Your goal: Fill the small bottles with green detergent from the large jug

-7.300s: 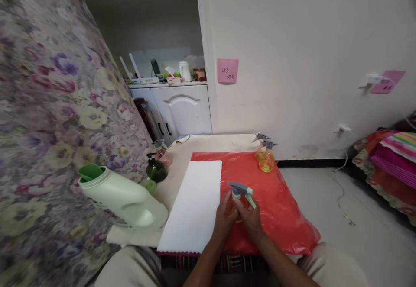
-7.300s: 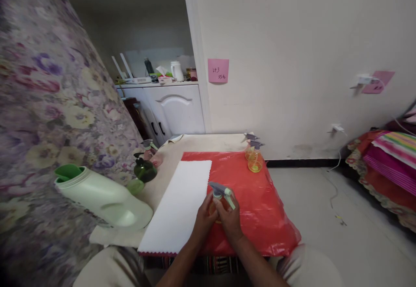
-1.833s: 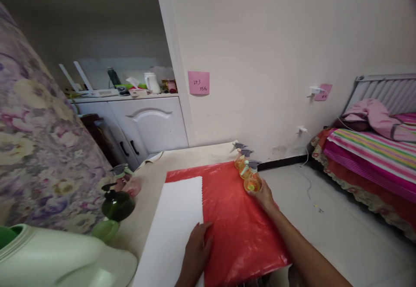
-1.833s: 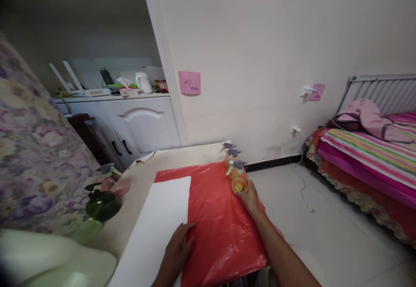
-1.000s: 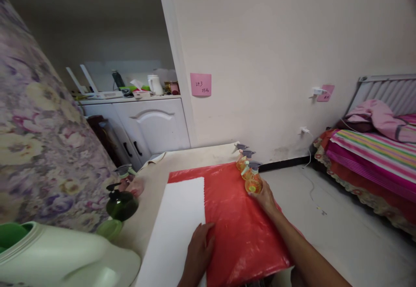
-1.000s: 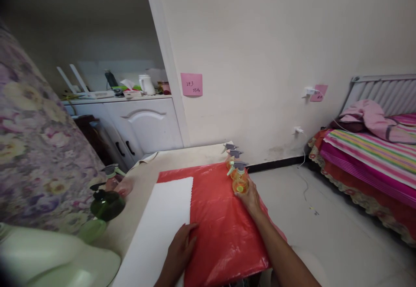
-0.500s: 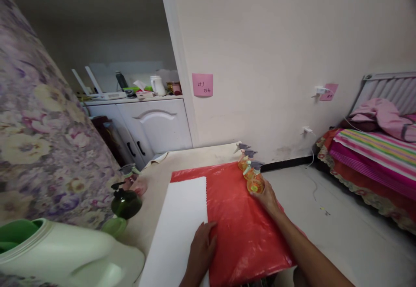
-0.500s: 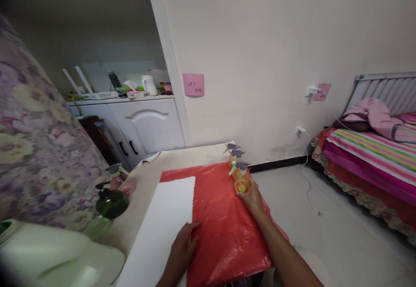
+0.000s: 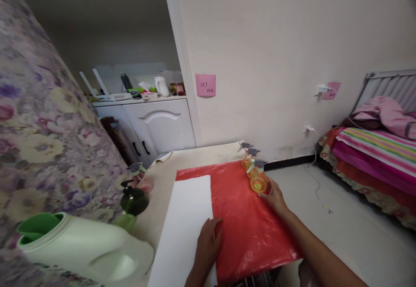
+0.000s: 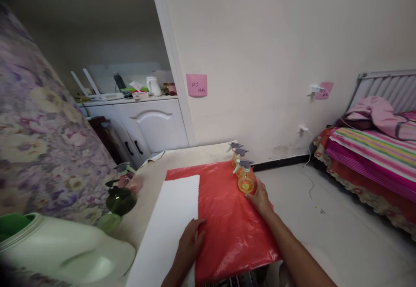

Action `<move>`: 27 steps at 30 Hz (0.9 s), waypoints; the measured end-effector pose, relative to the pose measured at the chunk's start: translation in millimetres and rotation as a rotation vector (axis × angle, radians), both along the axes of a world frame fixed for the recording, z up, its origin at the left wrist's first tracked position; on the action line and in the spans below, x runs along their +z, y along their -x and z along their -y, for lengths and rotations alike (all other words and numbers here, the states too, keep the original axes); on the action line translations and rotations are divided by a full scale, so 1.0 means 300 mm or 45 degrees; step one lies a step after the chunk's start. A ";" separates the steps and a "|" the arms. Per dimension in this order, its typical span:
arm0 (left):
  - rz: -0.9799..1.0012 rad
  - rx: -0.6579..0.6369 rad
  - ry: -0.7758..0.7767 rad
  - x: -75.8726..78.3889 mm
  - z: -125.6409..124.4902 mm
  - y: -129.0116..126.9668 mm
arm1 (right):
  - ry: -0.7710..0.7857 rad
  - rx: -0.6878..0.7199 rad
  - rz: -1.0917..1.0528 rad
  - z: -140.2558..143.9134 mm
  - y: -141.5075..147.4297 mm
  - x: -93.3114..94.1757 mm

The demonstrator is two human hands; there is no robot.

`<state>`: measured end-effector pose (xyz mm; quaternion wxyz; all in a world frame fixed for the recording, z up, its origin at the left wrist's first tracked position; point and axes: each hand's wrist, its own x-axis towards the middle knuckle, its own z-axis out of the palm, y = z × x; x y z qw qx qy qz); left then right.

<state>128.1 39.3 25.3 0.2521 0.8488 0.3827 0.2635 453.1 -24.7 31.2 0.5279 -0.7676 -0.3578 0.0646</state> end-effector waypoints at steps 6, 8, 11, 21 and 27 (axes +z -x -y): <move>0.171 -0.058 0.124 0.020 -0.001 0.008 | 0.127 0.164 0.046 0.119 -0.020 0.029; 0.262 -0.103 0.195 0.036 0.000 0.011 | 0.158 0.297 0.065 0.174 0.034 0.035; 0.360 -0.135 0.283 0.071 0.001 0.013 | 0.192 0.485 0.097 0.264 0.171 0.029; 0.116 -0.047 -0.004 0.116 -0.012 0.103 | 0.355 0.603 0.281 0.408 0.370 -0.071; -0.378 0.116 -0.290 0.010 -0.002 0.196 | 0.333 0.557 0.289 0.430 0.367 -0.104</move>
